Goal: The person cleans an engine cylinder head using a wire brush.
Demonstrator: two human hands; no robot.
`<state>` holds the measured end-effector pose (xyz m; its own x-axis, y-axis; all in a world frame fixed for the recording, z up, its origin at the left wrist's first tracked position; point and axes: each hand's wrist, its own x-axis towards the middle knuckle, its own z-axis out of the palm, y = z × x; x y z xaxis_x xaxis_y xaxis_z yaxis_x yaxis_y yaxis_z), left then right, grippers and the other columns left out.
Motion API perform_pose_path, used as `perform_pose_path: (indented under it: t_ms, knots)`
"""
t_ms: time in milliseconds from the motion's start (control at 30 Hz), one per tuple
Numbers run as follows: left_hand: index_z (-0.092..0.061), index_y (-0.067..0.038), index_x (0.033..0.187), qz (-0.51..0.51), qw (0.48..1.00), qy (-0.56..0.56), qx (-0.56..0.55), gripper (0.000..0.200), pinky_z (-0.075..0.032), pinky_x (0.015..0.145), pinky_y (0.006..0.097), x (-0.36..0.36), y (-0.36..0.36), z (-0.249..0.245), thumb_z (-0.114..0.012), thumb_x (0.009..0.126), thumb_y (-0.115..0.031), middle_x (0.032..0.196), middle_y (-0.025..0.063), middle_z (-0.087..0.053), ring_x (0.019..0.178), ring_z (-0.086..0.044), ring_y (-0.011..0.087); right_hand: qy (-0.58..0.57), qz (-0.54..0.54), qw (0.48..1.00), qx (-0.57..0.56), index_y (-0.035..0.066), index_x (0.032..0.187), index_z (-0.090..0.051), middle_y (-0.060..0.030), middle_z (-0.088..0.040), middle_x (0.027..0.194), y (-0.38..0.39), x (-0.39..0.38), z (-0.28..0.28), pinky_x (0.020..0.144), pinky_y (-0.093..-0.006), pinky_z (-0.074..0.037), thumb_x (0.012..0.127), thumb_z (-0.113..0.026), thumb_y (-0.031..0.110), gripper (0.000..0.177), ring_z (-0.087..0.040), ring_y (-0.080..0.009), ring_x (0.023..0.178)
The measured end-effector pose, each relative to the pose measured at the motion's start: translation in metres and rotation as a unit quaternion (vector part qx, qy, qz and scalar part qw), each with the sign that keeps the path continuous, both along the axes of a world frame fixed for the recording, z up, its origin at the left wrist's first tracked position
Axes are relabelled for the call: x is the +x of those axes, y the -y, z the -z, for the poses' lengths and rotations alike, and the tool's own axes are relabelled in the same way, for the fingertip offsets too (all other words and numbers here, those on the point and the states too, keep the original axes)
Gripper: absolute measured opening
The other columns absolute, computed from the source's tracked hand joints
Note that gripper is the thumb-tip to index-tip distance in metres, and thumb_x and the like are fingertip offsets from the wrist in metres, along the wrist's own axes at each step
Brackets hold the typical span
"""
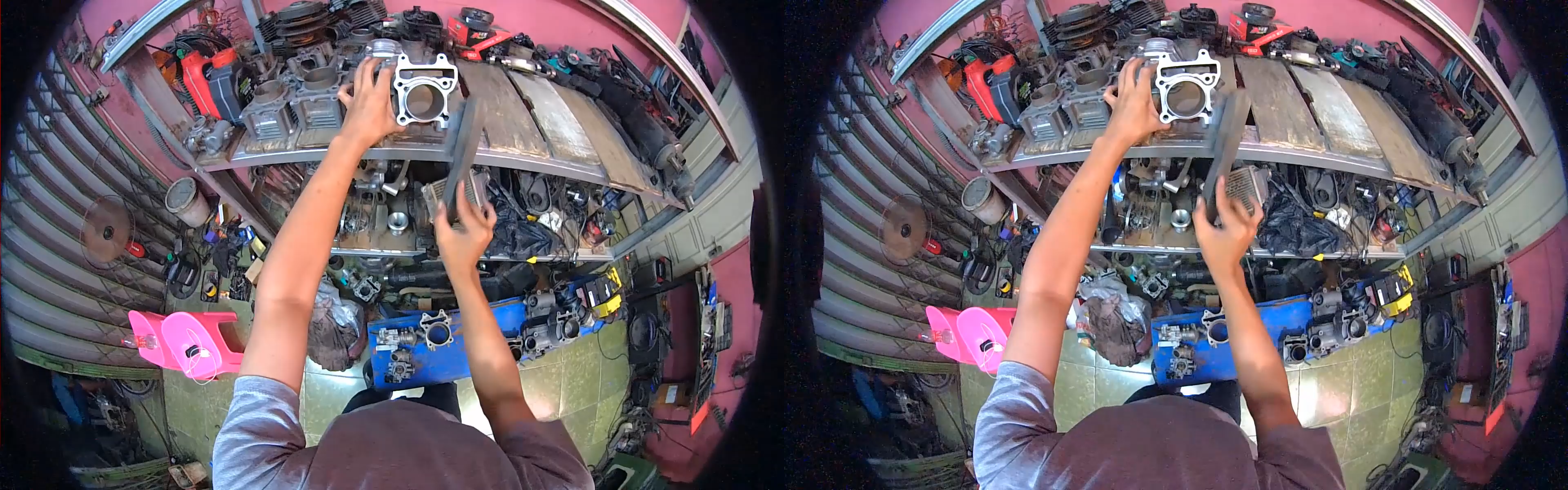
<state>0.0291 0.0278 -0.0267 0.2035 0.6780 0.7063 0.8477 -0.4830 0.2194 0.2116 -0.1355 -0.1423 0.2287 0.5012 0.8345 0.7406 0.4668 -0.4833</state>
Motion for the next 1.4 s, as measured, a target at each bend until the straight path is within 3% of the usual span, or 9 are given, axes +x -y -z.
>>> perform_pose_path:
  t_ms: [67, 267, 433, 533, 600, 800, 1033, 1133, 1400]
  knots:
    - [-0.043, -0.014, 0.145, 0.000, 1.000, 0.002, 0.003, 0.114, -0.029, 0.105, 0.0662, 0.001, 0.002, 0.002, -0.099, 0.046, -0.022, 0.155, 0.0158, -0.033, 0.150, -0.026, 0.0354, -0.016, -0.009, 1.000, -0.009, 0.005, 0.128, -0.070, -0.0071, -0.072, 0.078, -0.012, -0.003, -0.018, 0.101, -0.0437, -0.041, 0.076, -0.082, 0.015, 0.054, -0.067, -0.0187, 0.074]
    - [-0.042, -0.014, 0.145, 0.004, 1.000, 0.003, 0.010, 0.115, -0.029, 0.104, 0.0641, 0.000, -0.001, 0.003, -0.098, 0.045, -0.021, 0.155, 0.0148, -0.033, 0.148, -0.029, 0.0356, -0.035, -0.042, 0.998, -0.044, 0.002, 0.130, -0.069, -0.0087, -0.075, 0.081, 0.019, -0.003, 0.019, 0.104, -0.0432, -0.040, 0.077, -0.081, 0.013, 0.055, -0.070, -0.0189, 0.074]
    - [-0.042, -0.014, 0.147, -0.007, 1.000, 0.013, 0.023, 0.117, -0.028, 0.105, 0.0681, 0.003, 0.002, 0.005, -0.100, 0.045, -0.022, 0.153, 0.0154, -0.035, 0.150, -0.027, 0.0351, 0.044, -0.012, 0.998, 0.031, 0.007, 0.127, -0.071, -0.0044, -0.071, 0.075, -0.015, -0.004, -0.066, 0.101, -0.0434, -0.038, 0.078, -0.081, 0.019, 0.051, -0.066, -0.0191, 0.073]
    - [-0.041, -0.015, 0.148, 0.002, 1.000, 0.010, 0.010, 0.116, -0.028, 0.106, 0.0673, 0.001, 0.003, 0.004, -0.099, 0.047, -0.022, 0.153, 0.0155, -0.034, 0.149, -0.027, 0.0353, 0.107, -0.014, 0.994, 0.032, 0.005, 0.123, -0.073, -0.0036, -0.070, 0.072, -0.006, -0.007, -0.051, 0.101, -0.0431, -0.039, 0.075, -0.082, 0.021, 0.050, -0.064, -0.0183, 0.069]
    - [-0.041, -0.015, 0.146, 0.000, 0.999, 0.010, 0.030, 0.115, -0.028, 0.105, 0.0649, 0.000, -0.006, 0.011, -0.098, 0.047, -0.021, 0.153, 0.0154, -0.034, 0.149, -0.028, 0.0352, 0.073, -0.030, 0.997, 0.026, 0.004, 0.120, -0.075, -0.0043, -0.071, 0.073, 0.008, 0.006, -0.033, 0.102, -0.0437, -0.039, 0.073, -0.083, 0.019, 0.050, -0.065, -0.0185, 0.071]
    - [-0.038, -0.016, 0.148, -0.010, 1.000, 0.003, 0.008, 0.120, -0.028, 0.106, 0.0629, 0.002, 0.003, 0.004, -0.100, 0.044, -0.023, 0.156, 0.0148, -0.031, 0.150, -0.027, 0.0345, 0.130, -0.007, 0.990, 0.052, 0.009, 0.123, -0.073, -0.0028, -0.069, 0.071, -0.016, 0.008, -0.085, 0.101, -0.0475, -0.038, 0.073, -0.082, 0.020, 0.052, -0.064, -0.0178, 0.072]
    - [-0.038, -0.016, 0.149, 0.011, 1.000, 0.016, 0.010, 0.121, -0.027, 0.107, 0.0632, 0.002, 0.006, 0.003, -0.100, 0.045, -0.022, 0.155, 0.0155, -0.032, 0.150, -0.027, 0.0349, 0.156, -0.011, 0.987, 0.042, 0.010, 0.124, -0.074, -0.0006, -0.066, 0.067, 0.010, 0.011, -0.060, 0.102, -0.0427, -0.038, 0.073, -0.083, 0.020, 0.053, -0.061, -0.0153, 0.066]
    - [-0.039, -0.015, 0.148, 0.010, 1.000, 0.014, 0.013, 0.120, -0.027, 0.107, 0.0625, 0.003, 0.009, 0.002, -0.100, 0.045, -0.020, 0.156, 0.0151, -0.031, 0.150, -0.027, 0.0344, 0.151, 0.014, 0.988, 0.039, 0.013, 0.123, -0.075, -0.0011, -0.066, 0.067, -0.011, 0.003, -0.092, 0.101, -0.0459, -0.038, 0.075, -0.083, 0.023, 0.050, -0.060, -0.0161, 0.066]
    - [-0.039, -0.015, 0.149, -0.003, 1.000, 0.009, -0.001, 0.120, -0.028, 0.107, 0.0631, 0.004, 0.009, 0.002, -0.100, 0.045, -0.019, 0.157, 0.0143, -0.030, 0.150, -0.026, 0.0338, 0.170, -0.023, 0.984, 0.049, 0.016, 0.130, -0.069, 0.0001, -0.065, 0.062, 0.015, 0.008, -0.064, 0.103, -0.0502, -0.035, 0.075, -0.082, 0.022, 0.057, -0.060, -0.0156, 0.067]
